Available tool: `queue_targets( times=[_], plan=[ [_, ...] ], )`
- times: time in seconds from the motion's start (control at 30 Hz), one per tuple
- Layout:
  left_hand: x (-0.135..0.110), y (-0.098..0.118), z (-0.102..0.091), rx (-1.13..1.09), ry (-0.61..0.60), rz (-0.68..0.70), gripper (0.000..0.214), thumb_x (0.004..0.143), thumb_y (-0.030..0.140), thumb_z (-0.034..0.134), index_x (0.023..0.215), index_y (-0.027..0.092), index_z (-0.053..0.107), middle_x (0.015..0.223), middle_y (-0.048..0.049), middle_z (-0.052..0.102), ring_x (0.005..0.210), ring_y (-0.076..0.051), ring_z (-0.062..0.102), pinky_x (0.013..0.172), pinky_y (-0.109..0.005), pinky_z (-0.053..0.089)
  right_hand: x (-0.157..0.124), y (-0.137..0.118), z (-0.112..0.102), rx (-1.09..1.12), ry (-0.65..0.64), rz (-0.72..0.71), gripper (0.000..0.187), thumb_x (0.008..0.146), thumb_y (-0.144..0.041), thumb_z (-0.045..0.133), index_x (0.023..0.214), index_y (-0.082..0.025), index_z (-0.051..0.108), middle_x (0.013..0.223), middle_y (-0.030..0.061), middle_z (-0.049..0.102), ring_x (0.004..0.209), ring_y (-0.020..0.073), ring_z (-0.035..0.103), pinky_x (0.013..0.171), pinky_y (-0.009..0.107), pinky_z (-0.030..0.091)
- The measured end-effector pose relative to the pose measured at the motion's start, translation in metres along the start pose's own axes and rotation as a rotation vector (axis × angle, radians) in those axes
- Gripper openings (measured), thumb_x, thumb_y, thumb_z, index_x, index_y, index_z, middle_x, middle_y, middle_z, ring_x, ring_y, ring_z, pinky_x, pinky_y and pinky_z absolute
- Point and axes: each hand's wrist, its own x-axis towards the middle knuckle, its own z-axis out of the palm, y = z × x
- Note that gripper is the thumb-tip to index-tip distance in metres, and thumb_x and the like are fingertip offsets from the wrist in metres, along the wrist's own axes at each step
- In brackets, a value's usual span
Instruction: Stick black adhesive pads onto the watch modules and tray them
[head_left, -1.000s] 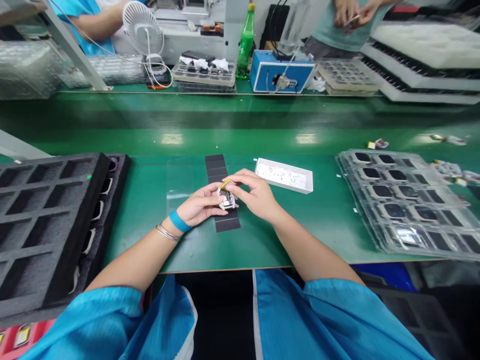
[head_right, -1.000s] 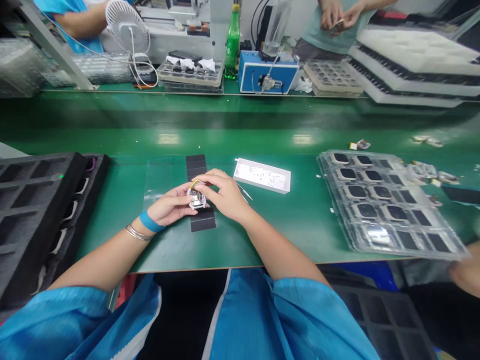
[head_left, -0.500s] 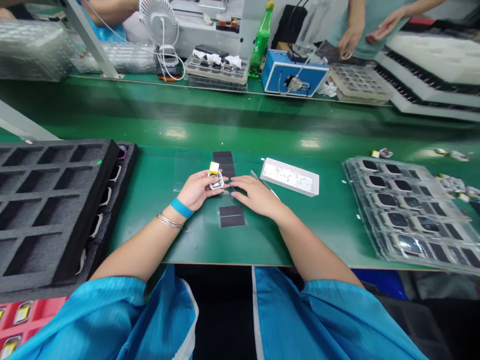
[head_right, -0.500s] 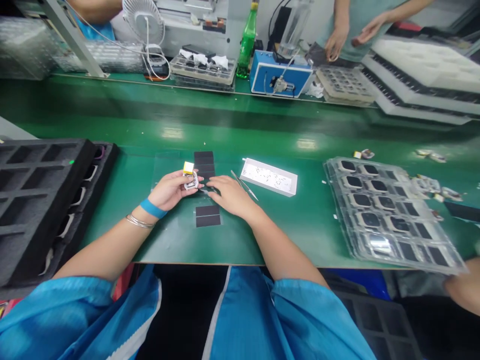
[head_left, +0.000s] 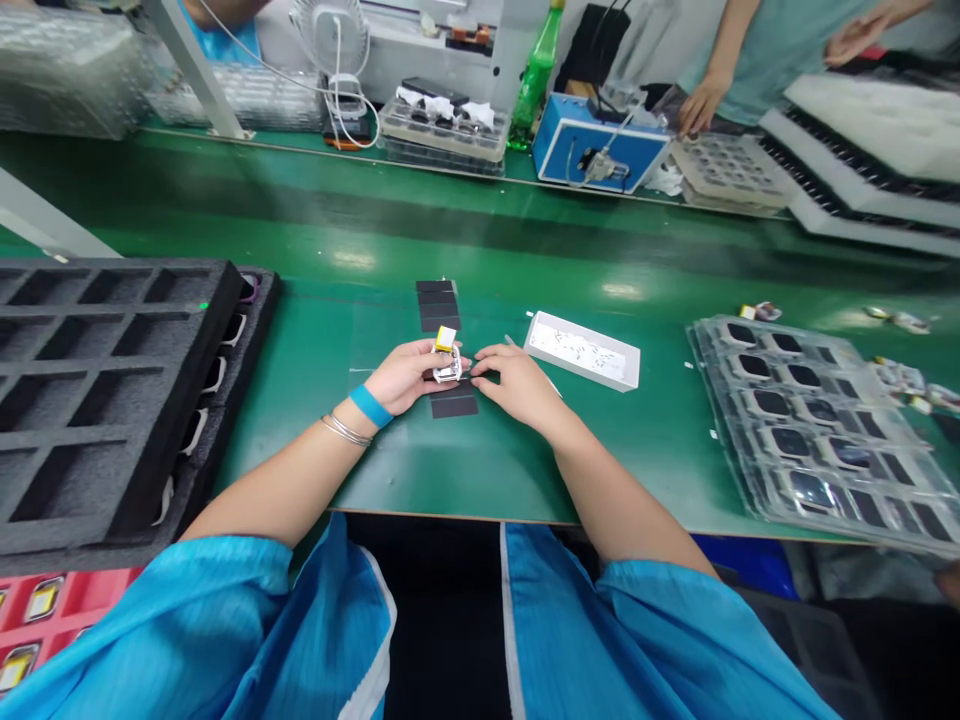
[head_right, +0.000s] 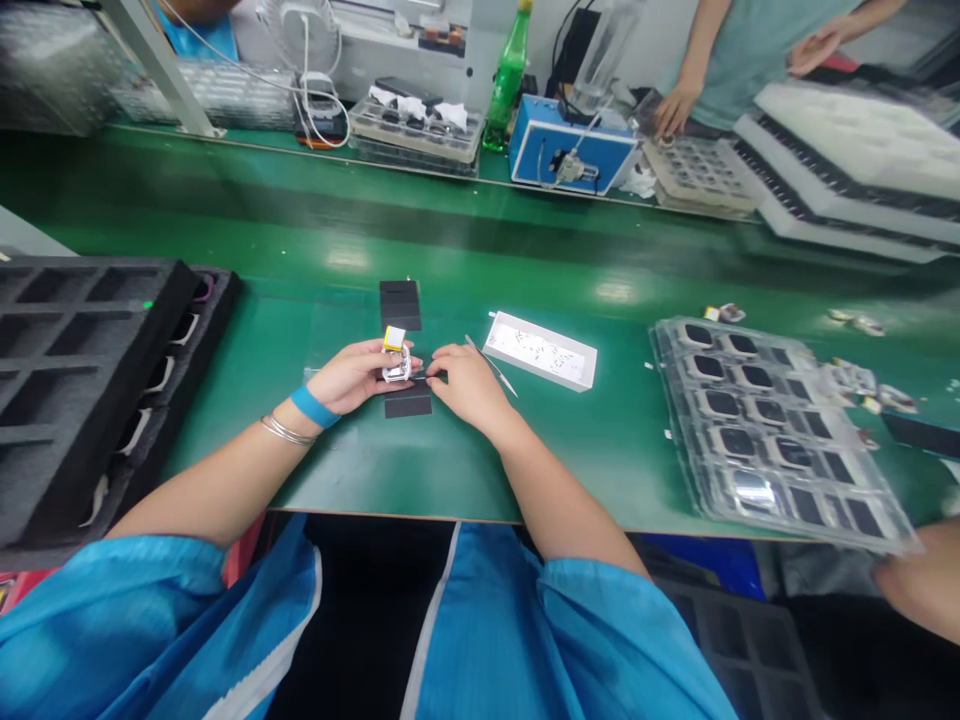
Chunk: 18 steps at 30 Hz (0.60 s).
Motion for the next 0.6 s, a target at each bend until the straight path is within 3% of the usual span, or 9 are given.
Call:
queue_targets(
  times=[0.33, 0.6],
  plan=[
    [0.005, -0.007, 0.001, -0.043, 0.026, 0.021, 0.021, 0.073, 0.008, 0.070, 0.093, 0.011, 0.068, 0.086, -0.0099, 0.074, 0.081, -0.017, 0.069, 0.085, -0.037, 0.055, -0.003, -0.007, 0.007, -0.046, 0.026, 0.012, 0.011, 0.081, -0.014, 0.065, 0.078, -0.019, 0.074, 0.108, 0.0081, 0.067, 0.101, 0.0244, 0.062, 0.108, 0.057, 0.039],
    [0.003, -0.005, 0.003, -0.044, 0.053, 0.015, 0.021, 0.074, 0.008, 0.068, 0.095, 0.012, 0.066, 0.088, -0.0098, 0.074, 0.083, -0.017, 0.070, 0.085, -0.037, 0.056, 0.005, -0.003, 0.013, 0.000, 0.017, 0.089, 0.013, 0.085, -0.020, 0.065, 0.073, -0.018, 0.069, 0.104, 0.0063, 0.060, 0.102, 0.0226, 0.056, 0.113, 0.059, 0.030]
  ],
)
